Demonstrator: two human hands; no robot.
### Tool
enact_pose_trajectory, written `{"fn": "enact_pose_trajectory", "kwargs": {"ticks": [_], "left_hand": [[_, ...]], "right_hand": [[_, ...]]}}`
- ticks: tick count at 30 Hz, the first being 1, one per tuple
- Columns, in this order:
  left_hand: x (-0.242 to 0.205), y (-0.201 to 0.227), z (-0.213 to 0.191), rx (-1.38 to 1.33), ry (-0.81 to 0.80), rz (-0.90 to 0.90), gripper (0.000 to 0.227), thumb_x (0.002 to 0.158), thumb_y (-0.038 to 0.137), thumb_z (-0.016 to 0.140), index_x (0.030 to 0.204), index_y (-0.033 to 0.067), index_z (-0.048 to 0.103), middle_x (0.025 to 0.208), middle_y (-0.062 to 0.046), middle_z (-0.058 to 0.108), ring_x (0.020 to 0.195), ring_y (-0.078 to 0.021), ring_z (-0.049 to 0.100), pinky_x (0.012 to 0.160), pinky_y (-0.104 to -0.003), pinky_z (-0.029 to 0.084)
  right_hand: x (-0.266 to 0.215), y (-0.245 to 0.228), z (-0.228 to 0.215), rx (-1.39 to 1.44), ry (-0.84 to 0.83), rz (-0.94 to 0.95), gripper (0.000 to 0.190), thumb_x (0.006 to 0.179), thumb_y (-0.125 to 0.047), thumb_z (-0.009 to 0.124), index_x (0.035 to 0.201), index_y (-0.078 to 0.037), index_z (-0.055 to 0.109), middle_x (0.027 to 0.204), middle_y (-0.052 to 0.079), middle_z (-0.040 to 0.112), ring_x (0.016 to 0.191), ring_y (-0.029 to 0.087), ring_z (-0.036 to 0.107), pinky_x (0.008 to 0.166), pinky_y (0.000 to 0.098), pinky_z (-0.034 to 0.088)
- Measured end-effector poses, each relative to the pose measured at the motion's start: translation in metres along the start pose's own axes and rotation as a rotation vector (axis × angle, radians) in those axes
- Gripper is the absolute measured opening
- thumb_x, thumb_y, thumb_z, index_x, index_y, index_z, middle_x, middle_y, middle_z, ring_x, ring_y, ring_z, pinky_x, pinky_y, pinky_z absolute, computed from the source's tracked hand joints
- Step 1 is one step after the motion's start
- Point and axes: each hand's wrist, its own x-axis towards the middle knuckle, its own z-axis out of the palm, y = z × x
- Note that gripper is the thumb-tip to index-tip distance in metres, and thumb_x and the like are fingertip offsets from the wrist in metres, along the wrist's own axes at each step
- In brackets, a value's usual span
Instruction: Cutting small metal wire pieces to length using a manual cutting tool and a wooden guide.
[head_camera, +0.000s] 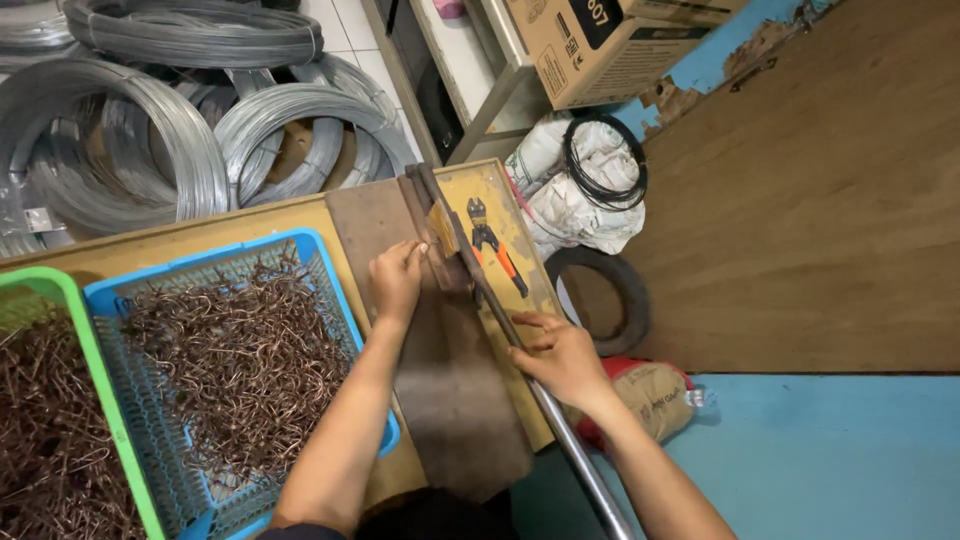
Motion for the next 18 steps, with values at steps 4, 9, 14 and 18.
{"fn": "enact_pose_trajectory", "kwargs": {"ticks": [4, 9, 14, 18], "left_hand": [[0.003, 0.02, -0.023, 0.031, -0.066, 0.0, 0.019, 0.098, 0.029, 0.071, 0.108, 0.0164, 0.081, 0.109, -0.007, 0.078, 0.11, -0.0303, 0.071, 0.095, -0.043, 0.056], [0.02, -0.007, 0.007, 0.081, -0.096, 0.014, 0.012, 0.093, 0.028, 0.073, 0.101, 0.0277, 0.082, 0.096, 0.005, 0.079, 0.095, -0.0214, 0.075, 0.086, -0.037, 0.059], [0.03, -0.017, 0.027, 0.1, -0.115, -0.004, 0.012, 0.093, 0.033, 0.072, 0.101, 0.0329, 0.081, 0.096, 0.008, 0.078, 0.096, -0.0215, 0.074, 0.084, -0.038, 0.059], [0.029, -0.04, 0.035, 0.114, -0.019, 0.265, 0.008, 0.092, 0.029, 0.078, 0.096, 0.0238, 0.083, 0.099, 0.001, 0.08, 0.099, -0.0233, 0.075, 0.09, -0.036, 0.057]], "right_hand": [[0.006, -0.013, -0.013, 0.004, -0.002, -0.016, 0.028, 0.074, -0.024, 0.084, 0.05, -0.012, 0.073, 0.115, 0.001, 0.08, 0.112, 0.031, 0.072, 0.09, 0.0395, 0.057], [0.016, -0.029, -0.036, -0.02, -0.039, -0.008, 0.019, 0.073, -0.023, 0.083, 0.059, -0.01, 0.079, 0.115, 0.008, 0.08, 0.11, 0.039, 0.071, 0.091, 0.046, 0.055], [0.022, -0.054, -0.048, -0.037, -0.05, 0.025, 0.019, 0.074, -0.026, 0.081, 0.061, -0.012, 0.08, 0.117, 0.01, 0.079, 0.112, 0.04, 0.07, 0.091, 0.0471, 0.055], [0.026, -0.033, -0.034, -0.161, -0.13, -0.012, 0.024, 0.071, -0.031, 0.084, 0.064, -0.009, 0.08, 0.124, 0.007, 0.076, 0.122, 0.036, 0.065, 0.102, 0.051, 0.051]]}}
